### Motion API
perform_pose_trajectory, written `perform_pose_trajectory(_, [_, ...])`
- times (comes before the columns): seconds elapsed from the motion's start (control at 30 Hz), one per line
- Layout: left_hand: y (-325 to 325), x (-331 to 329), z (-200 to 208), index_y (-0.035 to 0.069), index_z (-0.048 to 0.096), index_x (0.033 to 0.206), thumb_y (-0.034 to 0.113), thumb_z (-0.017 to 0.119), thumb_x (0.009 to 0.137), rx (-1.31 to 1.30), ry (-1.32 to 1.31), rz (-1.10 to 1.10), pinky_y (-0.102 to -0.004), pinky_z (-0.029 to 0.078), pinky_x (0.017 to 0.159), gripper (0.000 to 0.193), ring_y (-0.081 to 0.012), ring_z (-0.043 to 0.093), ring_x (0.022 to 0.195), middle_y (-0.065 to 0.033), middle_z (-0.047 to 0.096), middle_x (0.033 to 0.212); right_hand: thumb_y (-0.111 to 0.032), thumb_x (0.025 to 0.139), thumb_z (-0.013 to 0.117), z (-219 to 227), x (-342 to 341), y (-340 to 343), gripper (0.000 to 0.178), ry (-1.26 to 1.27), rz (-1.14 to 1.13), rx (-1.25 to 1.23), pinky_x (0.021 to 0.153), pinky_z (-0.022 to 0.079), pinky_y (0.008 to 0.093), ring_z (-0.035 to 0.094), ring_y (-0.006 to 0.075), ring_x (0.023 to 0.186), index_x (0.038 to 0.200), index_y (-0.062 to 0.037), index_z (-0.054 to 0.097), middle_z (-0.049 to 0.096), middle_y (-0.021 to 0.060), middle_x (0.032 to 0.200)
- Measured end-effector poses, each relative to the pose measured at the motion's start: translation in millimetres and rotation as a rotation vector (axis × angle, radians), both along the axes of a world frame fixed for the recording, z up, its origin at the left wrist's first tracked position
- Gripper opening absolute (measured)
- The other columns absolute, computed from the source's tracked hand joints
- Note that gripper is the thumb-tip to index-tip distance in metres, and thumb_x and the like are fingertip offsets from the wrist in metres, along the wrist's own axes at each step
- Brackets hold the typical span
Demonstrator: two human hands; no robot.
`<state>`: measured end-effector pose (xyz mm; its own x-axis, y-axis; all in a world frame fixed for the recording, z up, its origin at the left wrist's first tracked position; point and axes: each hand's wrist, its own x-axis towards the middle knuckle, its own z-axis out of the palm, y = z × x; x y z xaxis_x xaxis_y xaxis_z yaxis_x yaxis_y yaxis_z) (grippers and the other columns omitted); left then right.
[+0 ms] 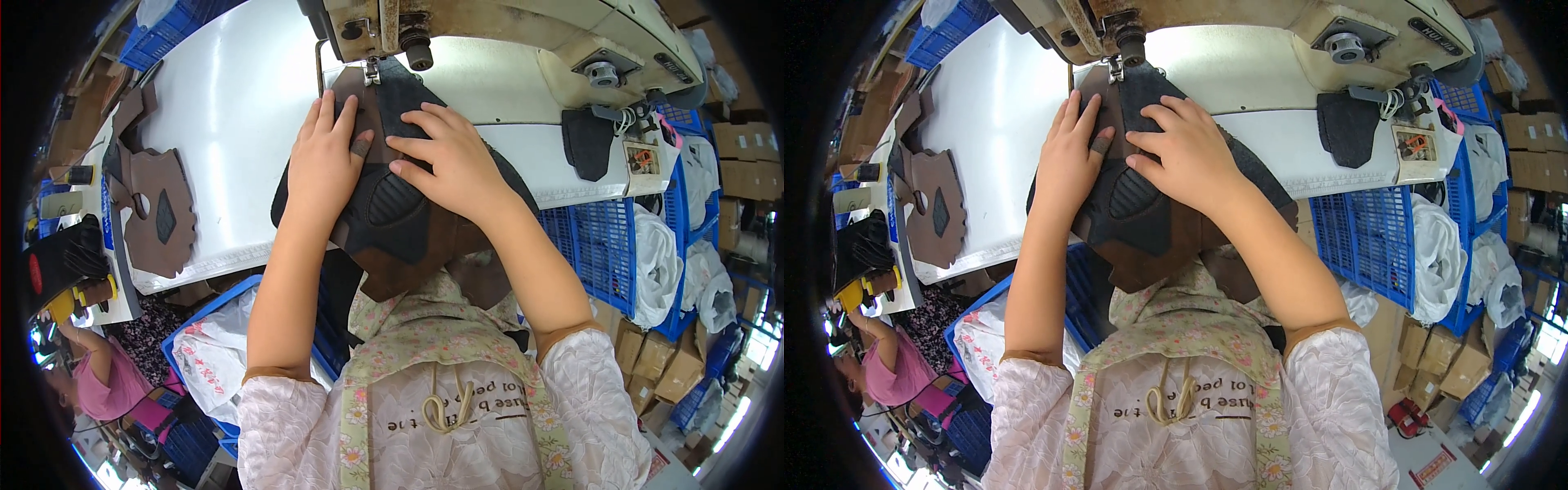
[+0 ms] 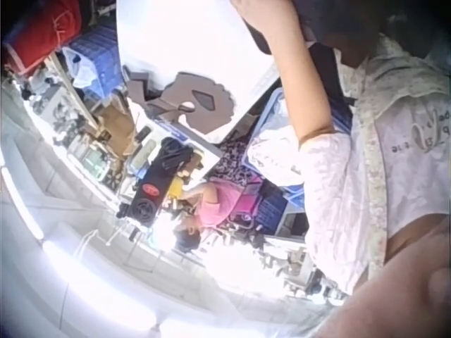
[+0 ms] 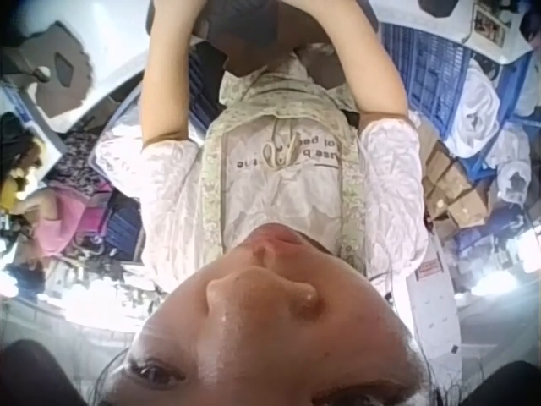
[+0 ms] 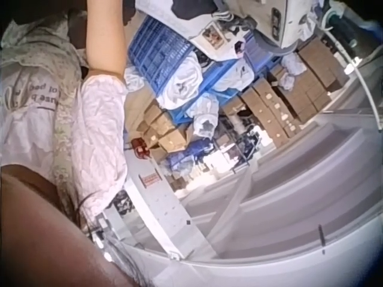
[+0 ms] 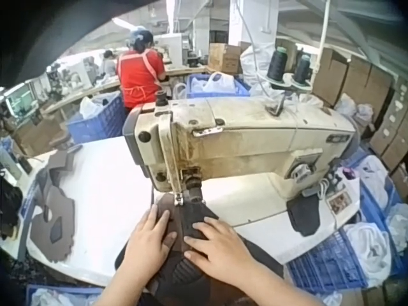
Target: The recorder is using a sewing machine to stitch together leather components for shoe manufacturing.
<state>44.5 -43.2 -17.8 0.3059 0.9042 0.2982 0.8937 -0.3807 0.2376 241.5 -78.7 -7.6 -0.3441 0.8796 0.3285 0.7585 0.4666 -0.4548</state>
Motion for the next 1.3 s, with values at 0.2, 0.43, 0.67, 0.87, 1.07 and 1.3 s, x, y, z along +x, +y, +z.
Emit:
perform_pose_trajectory(0.2, [11, -2, 2, 0.006, 0.056, 0.133, 0.030, 0.061, 0.091, 0.008, -0.014, -0.014, -0.0446, 0.040, 0.106, 0.048, -0.0386, 0.043, 0.133, -0.0229, 0.045, 0.143, -0.037, 0.085, 0.066, 1, 0, 9, 0.032, -0.018, -0.001, -0.018, 0.110, 0.031, 0.0481, 0.045, 0.0356, 0.129, 0.108, -0.0160, 0.074, 0.059, 0.0131, 0.128])
perform_pose_trajectory(0.43, [19, 0, 5, 0.006, 0.054, 0.134, 0.025, 0.059, 0.093, -0.051, -0.014, 0.003, -0.0432, 0.037, 0.109, 0.046, -0.0387, 0.040, 0.135, -0.0229, 0.043, 0.145, -0.030, 0.081, 0.071, 7, -2, 18, 0.029, 0.033, 0.012, -0.032, 0.102, 0.040, 0.0443, 0.052, 0.0323, 0.120, 0.104, -0.0122, 0.073, 0.062, 0.0107, 0.118])
perform_pose_trajectory(0.67, [25, -1, 0, 0.006, 0.054, 0.134, 0.023, 0.058, 0.093, -0.034, -0.024, 0.013, -0.0428, 0.038, 0.108, 0.045, -0.0369, 0.041, 0.134, -0.0219, 0.044, 0.144, -0.024, 0.082, 0.071, 9, -5, 18, 0.026, 0.023, 0.009, -0.018, 0.098, 0.045, 0.0422, 0.056, 0.0310, 0.117, 0.101, -0.0068, 0.072, 0.064, 0.0096, 0.115])
perform_pose_trajectory(0.87, [28, -2, -5, 0.009, 0.054, 0.134, 0.025, 0.059, 0.092, -0.006, -0.041, 0.001, -0.0447, 0.041, 0.106, 0.045, -0.0371, 0.043, 0.133, -0.0202, 0.045, 0.144, -0.022, 0.084, 0.069, 6, -7, 19, 0.025, 0.033, 0.005, -0.016, 0.101, 0.044, 0.0426, 0.055, 0.0313, 0.119, 0.104, -0.0072, 0.071, 0.065, 0.0100, 0.115])
perform_pose_trajectory(1.07, [36, -2, -7, 0.009, 0.054, 0.134, 0.025, 0.060, 0.092, -0.006, -0.042, 0.004, -0.0433, 0.041, 0.106, 0.046, -0.0367, 0.044, 0.133, -0.0200, 0.046, 0.144, -0.020, 0.085, 0.068, 1, -6, 24, 0.025, 0.040, 0.001, -0.039, 0.102, 0.044, 0.0416, 0.053, 0.0305, 0.123, 0.106, -0.0075, 0.071, 0.064, 0.0098, 0.119])
perform_pose_trajectory(1.3, [44, -3, -7, 0.002, 0.054, 0.131, 0.021, 0.058, 0.092, 0.018, -0.057, -0.003, -0.0416, 0.039, 0.107, 0.044, -0.0365, 0.044, 0.131, -0.0224, 0.048, 0.140, -0.016, 0.085, 0.066, 3, -7, 29, 0.023, 0.100, 0.031, -0.041, 0.100, 0.045, 0.0423, 0.056, 0.0314, 0.120, 0.106, -0.0072, 0.064, 0.064, 0.0124, 0.118])
